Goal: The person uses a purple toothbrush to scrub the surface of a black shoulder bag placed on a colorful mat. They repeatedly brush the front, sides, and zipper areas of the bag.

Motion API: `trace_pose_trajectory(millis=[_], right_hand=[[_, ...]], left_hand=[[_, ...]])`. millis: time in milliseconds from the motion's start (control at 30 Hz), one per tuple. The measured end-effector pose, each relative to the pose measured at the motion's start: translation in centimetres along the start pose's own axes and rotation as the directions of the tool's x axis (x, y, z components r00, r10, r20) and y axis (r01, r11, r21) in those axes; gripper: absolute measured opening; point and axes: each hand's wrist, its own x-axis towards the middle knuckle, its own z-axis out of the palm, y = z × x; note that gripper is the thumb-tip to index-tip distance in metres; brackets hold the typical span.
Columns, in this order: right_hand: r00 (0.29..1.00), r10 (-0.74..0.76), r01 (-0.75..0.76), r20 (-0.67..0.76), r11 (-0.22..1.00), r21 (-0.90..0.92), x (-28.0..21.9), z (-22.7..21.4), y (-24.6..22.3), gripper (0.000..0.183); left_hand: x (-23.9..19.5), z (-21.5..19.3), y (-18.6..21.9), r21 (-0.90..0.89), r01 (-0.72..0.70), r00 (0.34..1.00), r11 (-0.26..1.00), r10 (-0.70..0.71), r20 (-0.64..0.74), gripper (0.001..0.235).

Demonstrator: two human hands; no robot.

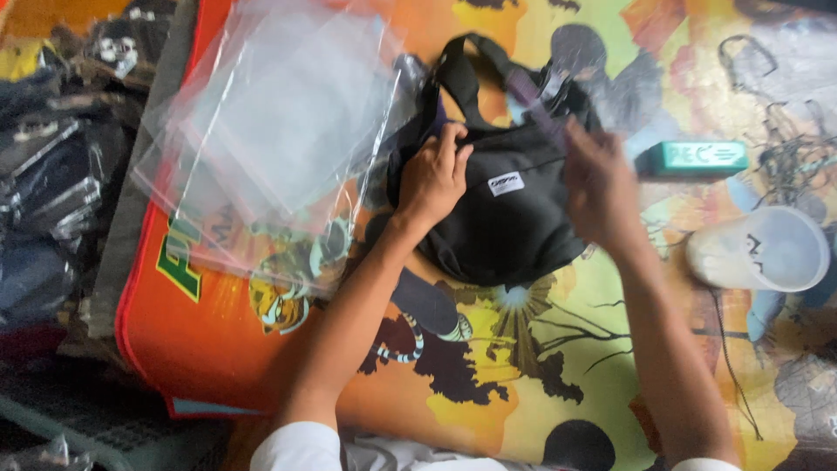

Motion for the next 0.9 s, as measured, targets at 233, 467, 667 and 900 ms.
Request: trace_pose_trajectory(millis=[233,467,667,900], right_hand=[[0.924,0.187,-0.136,0.333,0.976,-0.170,-7.5,-1.5,-1.5,0.039],[0.926,0.317,-0.276,0.205,0.939,-0.204,-6.1,-4.1,-2.7,0.039],[0.949,0.251,-0.255,0.191,0.967,-0.004,-8.6,-2.9,-4.1,0.032],[0.951,0.292,-0.250,0.101,0.919,-0.304,-9.2,-6.2,-6.2,0.043]], left_hand=[[-0.2,-1.9,1.2,-0.109,-0.057,0.993,0.992,0.067,0.093,0.038],[-0.2,-1.3,0.8,-0.069,-0.120,0.987,0.990,0.126,0.102,0.063],[-0.8,-1.8,2.2,-0.064,-0.202,0.962,0.977,0.211,0.173,0.088],[-1.2,-1.4,2.8,-0.038,-0.271,0.938,0.962,0.273,0.215,0.070]])
